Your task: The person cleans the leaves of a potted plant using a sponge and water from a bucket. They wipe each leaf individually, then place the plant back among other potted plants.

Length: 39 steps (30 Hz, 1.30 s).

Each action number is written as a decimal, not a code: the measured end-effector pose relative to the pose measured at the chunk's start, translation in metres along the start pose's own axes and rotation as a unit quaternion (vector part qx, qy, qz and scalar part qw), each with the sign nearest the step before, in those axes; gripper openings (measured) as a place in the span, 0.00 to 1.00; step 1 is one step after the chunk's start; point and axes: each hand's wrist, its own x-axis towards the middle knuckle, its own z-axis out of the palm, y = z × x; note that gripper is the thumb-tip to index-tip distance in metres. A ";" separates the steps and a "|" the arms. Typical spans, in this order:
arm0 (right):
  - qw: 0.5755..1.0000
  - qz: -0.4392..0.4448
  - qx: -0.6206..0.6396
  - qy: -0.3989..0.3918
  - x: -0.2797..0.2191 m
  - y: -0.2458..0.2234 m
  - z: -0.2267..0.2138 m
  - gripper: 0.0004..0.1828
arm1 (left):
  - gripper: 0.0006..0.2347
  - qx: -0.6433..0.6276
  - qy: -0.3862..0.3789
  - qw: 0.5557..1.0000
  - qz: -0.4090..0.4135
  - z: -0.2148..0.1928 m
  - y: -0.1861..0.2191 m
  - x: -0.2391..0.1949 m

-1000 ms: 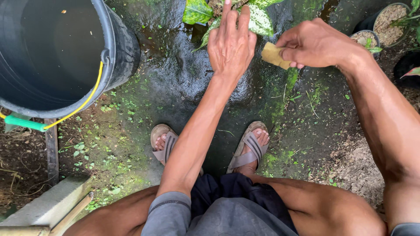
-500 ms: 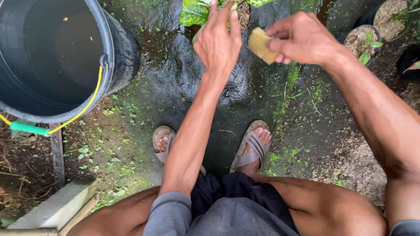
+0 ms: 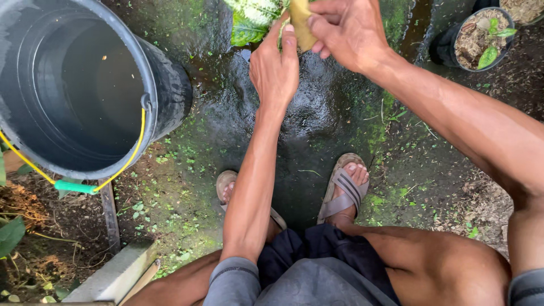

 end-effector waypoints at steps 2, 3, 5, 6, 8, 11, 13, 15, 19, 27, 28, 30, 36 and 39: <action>0.999 0.026 -0.030 0.000 0.001 0.002 -0.004 0.18 | 0.19 -0.018 -0.015 0.999 -0.040 0.000 0.004 0.001; 0.997 0.057 -0.057 -0.005 0.003 0.002 -0.004 0.18 | 0.19 -0.018 -0.024 0.998 -0.058 0.000 0.006 0.002; 0.995 0.060 -0.073 -0.015 0.006 0.002 -0.001 0.19 | 0.20 -0.017 -0.036 0.996 -0.075 0.000 0.009 0.003; 0.997 0.033 -0.063 -0.021 0.007 0.002 0.000 0.20 | 0.21 -0.016 -0.040 0.996 -0.074 0.000 0.010 0.003; 0.997 0.000 -0.070 -0.017 0.007 0.001 0.002 0.20 | 0.22 -0.011 -0.045 0.997 -0.067 -0.003 0.009 0.005; 0.985 -0.042 -0.169 0.001 0.000 -0.001 -0.005 0.18 | 0.21 0.002 -0.047 0.998 -0.051 -0.006 0.005 0.009; 0.949 -0.107 -0.298 -0.001 -0.003 -0.003 -0.013 0.15 | 0.22 0.011 -0.050 0.998 -0.037 -0.006 0.001 0.013; 0.963 -0.035 -0.262 -0.050 -0.002 -0.005 -0.013 0.13 | 0.22 -0.020 -0.048 0.998 -0.037 -0.004 -0.004 0.016; 0.990 -0.016 -0.132 -0.052 0.002 -0.004 0.003 0.13 | 0.23 -0.103 -0.045 0.993 -0.037 0.003 -0.012 0.022; 0.952 -0.112 -0.284 0.025 0.001 0.010 -0.011 0.15 | 0.24 -0.191 -0.070 0.966 -0.160 0.002 -0.014 0.026; 0.931 -0.145 -0.329 0.060 0.002 0.008 -0.011 0.16 | 0.24 -0.180 -0.068 0.968 -0.161 0.003 -0.013 0.024; 0.946 -0.156 -0.285 0.018 0.000 0.003 -0.010 0.14 | 0.23 -0.208 -0.089 0.965 -0.132 0.007 -0.010 0.020; 0.955 -0.124 -0.271 0.006 -0.030 -0.024 0.002 0.14 | 0.22 -0.316 -0.108 0.933 -0.131 0.006 -0.020 0.004; 0.950 -0.091 -0.298 0.003 -0.026 -0.037 -0.001 0.12 | 0.21 -0.344 -0.125 0.915 -0.172 0.009 -0.020 0.000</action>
